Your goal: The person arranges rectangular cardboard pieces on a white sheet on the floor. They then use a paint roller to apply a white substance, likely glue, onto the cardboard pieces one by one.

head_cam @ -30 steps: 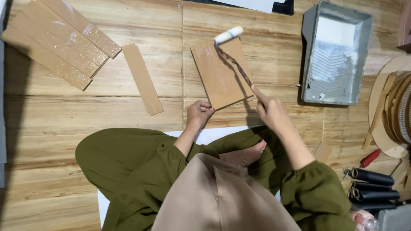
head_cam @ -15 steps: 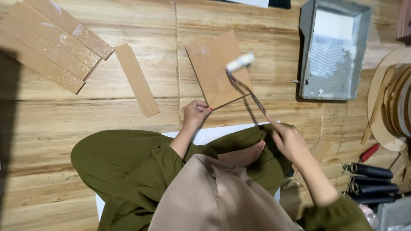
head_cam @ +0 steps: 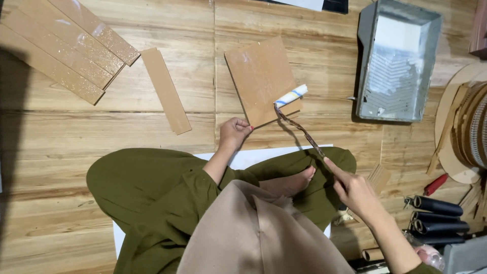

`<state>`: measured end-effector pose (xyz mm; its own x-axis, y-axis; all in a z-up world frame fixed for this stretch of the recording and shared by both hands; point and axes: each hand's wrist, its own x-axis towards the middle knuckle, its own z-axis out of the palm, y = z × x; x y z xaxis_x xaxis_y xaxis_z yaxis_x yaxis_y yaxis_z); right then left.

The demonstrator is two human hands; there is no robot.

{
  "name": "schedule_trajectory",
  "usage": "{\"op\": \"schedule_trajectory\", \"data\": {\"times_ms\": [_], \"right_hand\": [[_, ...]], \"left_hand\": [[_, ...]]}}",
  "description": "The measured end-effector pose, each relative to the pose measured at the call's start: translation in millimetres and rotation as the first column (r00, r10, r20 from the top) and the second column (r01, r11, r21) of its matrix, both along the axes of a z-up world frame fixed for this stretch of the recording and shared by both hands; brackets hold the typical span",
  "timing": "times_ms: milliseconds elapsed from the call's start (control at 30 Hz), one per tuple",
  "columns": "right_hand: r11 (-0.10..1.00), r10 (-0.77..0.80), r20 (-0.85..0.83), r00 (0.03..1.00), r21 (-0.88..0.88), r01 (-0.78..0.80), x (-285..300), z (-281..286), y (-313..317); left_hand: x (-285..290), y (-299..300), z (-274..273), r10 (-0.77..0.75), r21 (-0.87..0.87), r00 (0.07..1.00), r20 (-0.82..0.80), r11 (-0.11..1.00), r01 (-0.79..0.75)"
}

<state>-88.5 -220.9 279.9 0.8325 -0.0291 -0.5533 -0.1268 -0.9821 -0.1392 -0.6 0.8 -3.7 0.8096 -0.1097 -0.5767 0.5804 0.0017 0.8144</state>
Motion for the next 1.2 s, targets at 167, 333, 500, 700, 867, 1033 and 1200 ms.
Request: {"op": "schedule_trajectory", "data": {"times_ms": [167,333,500,700,867,1033,1200], "right_hand": [[0.986,0.127,0.109,0.986,0.095,-0.137,50,-15,25],[0.972,0.175,0.205,0.963,0.123,-0.203,97,-61,29],[0.987,0.130,0.071,0.989,0.082,-0.136,49,-23,49],[0.988,0.156,0.056,0.986,0.001,-0.156,47,-43,48],[0.967,0.227,0.191,0.955,0.073,-0.244,79,-60,63],[0.977,0.212,0.044,0.976,-0.011,-0.212,2,-26,46],[0.958,0.231,-0.177,0.957,-0.132,-0.255,-58,-21,17]], "left_hand": [[0,-1,-2,-0.013,0.034,1.000,-0.010,0.999,0.014],[-3,-3,0,-0.015,0.080,1.000,-0.006,0.997,0.016],[1,-3,2,-0.054,0.103,0.998,-0.025,0.993,0.056],[2,-1,8,-0.109,0.110,0.993,-0.037,0.988,0.112],[0,0,12,-0.087,0.075,0.996,-0.027,0.993,0.089],[2,18,22,0.095,-0.043,0.995,-0.014,0.994,-0.096],[21,42,98,0.329,0.120,0.920,-0.212,0.943,-0.309]]}}
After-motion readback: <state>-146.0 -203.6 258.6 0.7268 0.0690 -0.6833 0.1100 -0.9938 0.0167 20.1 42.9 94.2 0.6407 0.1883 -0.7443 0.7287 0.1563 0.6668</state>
